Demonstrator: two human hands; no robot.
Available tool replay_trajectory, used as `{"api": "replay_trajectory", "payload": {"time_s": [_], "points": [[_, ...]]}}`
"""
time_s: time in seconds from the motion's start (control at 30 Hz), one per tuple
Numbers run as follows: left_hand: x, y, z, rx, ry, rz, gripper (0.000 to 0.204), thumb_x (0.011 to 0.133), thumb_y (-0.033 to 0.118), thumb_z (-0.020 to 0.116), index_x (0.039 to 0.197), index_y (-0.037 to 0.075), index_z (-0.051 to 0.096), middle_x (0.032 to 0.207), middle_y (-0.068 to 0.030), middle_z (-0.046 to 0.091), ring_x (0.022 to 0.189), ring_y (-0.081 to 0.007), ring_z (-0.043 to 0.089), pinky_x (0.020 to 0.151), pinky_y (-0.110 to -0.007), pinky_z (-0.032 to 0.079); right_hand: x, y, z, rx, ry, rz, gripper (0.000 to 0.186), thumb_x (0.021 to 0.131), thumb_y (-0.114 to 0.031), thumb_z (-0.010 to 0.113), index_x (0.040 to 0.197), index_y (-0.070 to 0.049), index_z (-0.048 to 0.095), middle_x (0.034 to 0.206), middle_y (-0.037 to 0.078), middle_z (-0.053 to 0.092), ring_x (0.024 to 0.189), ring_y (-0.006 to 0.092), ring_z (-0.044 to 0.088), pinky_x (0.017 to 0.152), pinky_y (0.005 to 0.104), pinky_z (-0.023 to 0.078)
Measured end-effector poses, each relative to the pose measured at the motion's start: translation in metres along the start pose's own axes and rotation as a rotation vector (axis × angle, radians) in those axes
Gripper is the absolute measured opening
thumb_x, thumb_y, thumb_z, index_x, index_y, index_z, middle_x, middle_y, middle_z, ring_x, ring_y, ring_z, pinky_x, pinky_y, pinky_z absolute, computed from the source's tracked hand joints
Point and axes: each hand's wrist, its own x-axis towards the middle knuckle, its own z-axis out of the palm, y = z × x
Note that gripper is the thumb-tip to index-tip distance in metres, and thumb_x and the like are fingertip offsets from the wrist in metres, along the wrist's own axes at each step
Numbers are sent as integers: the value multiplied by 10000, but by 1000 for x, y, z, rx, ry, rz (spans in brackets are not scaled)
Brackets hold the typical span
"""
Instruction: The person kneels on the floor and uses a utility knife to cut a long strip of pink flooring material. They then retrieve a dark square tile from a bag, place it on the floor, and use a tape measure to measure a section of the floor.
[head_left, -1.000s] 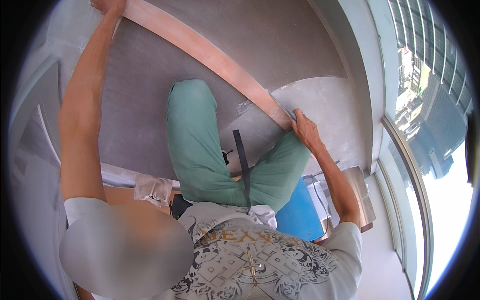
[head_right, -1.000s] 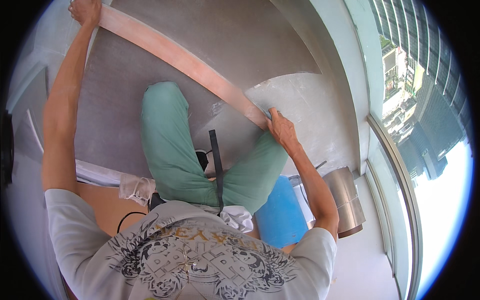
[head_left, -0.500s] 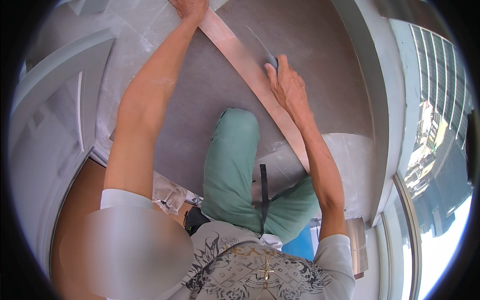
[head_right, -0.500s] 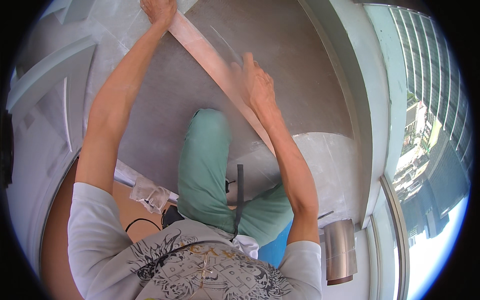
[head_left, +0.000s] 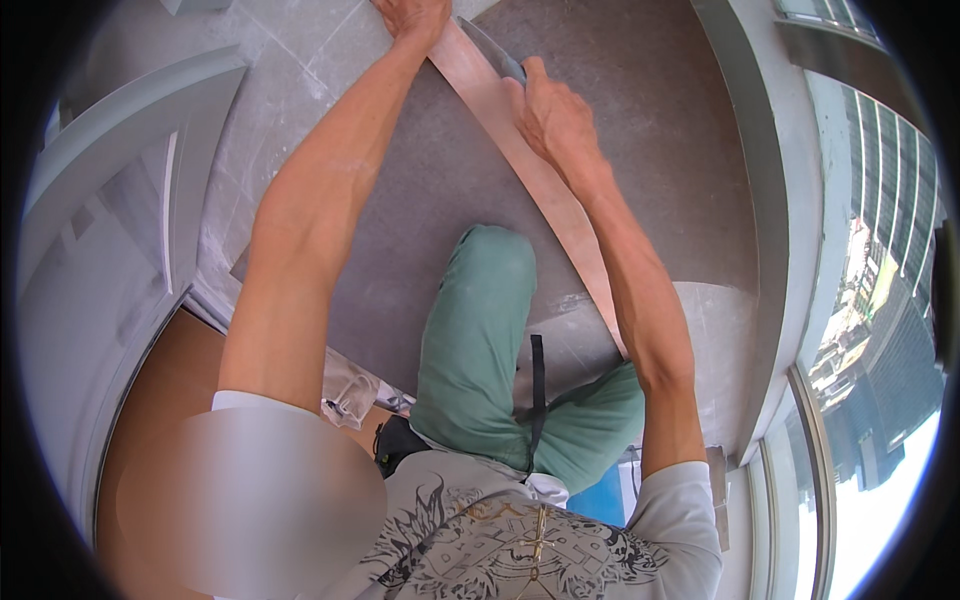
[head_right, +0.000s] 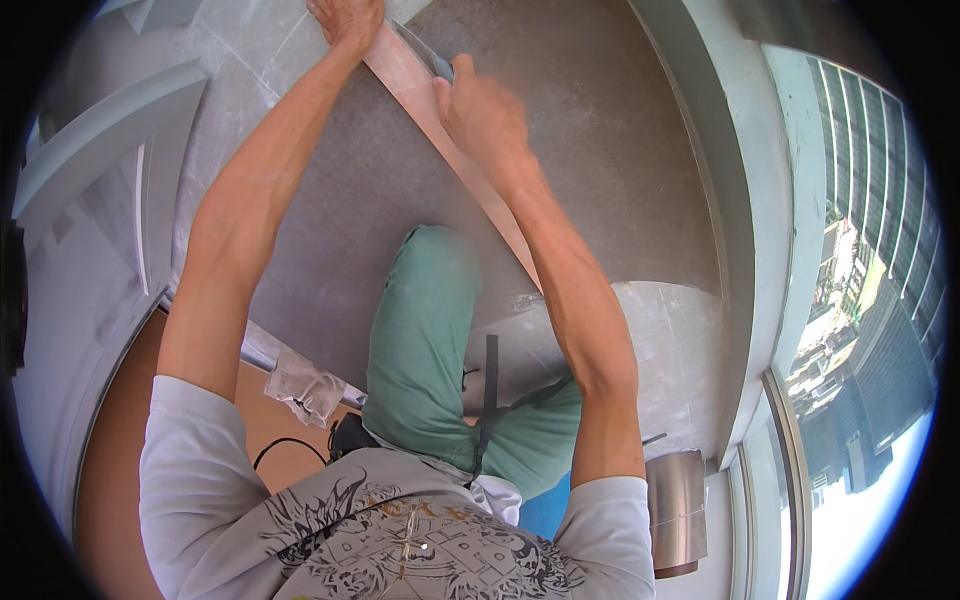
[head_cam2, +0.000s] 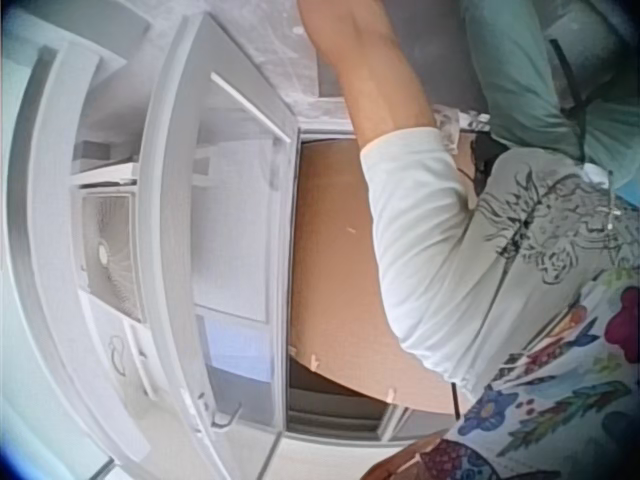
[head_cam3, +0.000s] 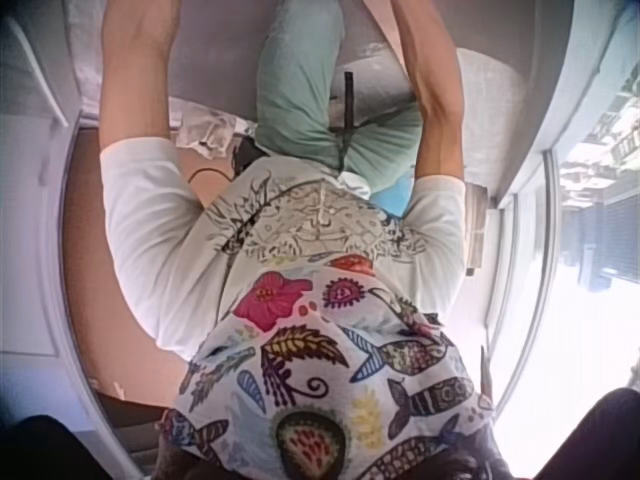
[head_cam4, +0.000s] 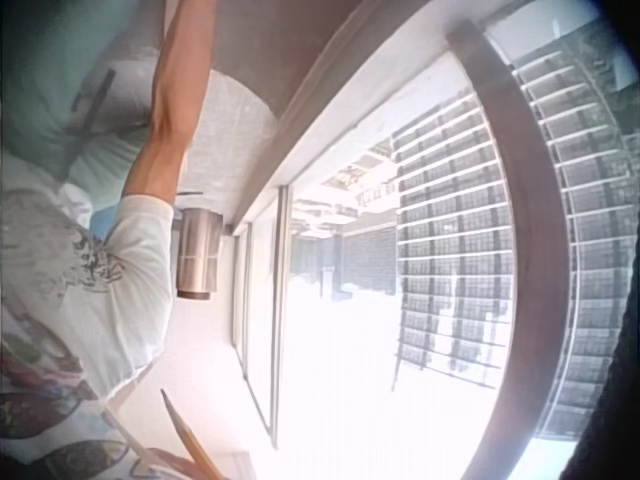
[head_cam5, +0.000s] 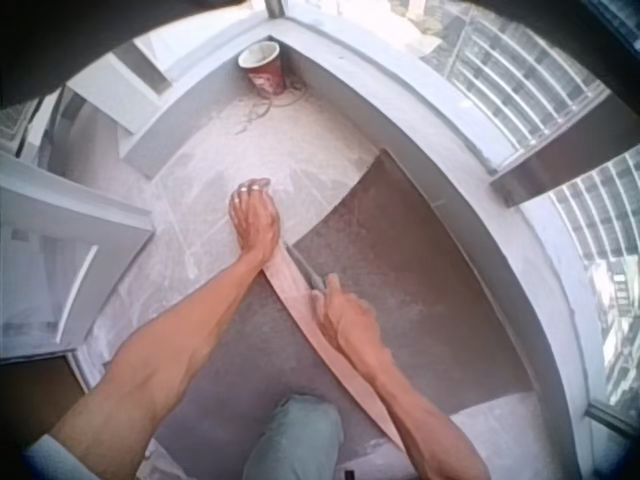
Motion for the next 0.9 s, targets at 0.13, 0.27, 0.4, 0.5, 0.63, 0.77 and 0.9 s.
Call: {"api": "replay_trajectory", "payload": {"time_s": [0.13,0.27,0.4,0.5,0.63,0.77,0.9], "points": [[1,-1,0,-4,0,1,266,966,118,492,1187,61,627,1195,-170,606,1189,-356,526,1084,-490,364,1,-2,-1,23,-8,6,332,1027,-309,477,1104,9,536,770,219,686,753,417,674,721,537,504],[1,1,0,-2,-18,-18,267,966,120,493,1189,61,627,1200,-171,604,1195,-357,525,1088,-493,360,0,-2,1,23,-4,7,325,1030,-311,474,1092,2,532,776,220,688,758,421,673,732,538,503],[1,0,1,3,-11,-15,269,965,124,495,1190,62,628,1205,-169,605,1201,-356,524,1092,-493,359,-1,-2,3,18,-19,13,312,1038,-309,462,1101,-10,522,804,217,693,769,416,674,732,537,504],[0,-1,1,-1,4,2,269,964,126,496,1187,63,632,1202,-167,609,1201,-354,527,1092,-491,359,-2,-6,4,-35,-10,-7,292,1044,-305,453,1095,-21,499,823,209,692,785,405,676,723,531,506],[1,-1,3,40,32,0,270,963,123,490,1180,65,640,1184,-160,619,1193,-352,534,1094,-486,359,0,-12,3,-47,-63,8,249,1044,-281,452,1050,-32,464,823,209,683,780,403,666,717,522,502],[3,2,-1,14,-57,-63,274,966,128,483,1181,73,644,1180,-154,625,1184,-350,541,1091,-483,362,2,-3,3,-4,-10,-81,204,1032,-236,476,1017,-35,446,789,211,672,764,411,653,711,523,498],[0,-3,6,20,-11,-18,279,971,139,480,1188,84,646,1186,-151,623,1185,-349,539,1081,-486,368,-20,5,-4,-53,-72,-28,177,1018,-203,501,1021,-35,449,743,206,660,782,408,651,723,526,497]]}}
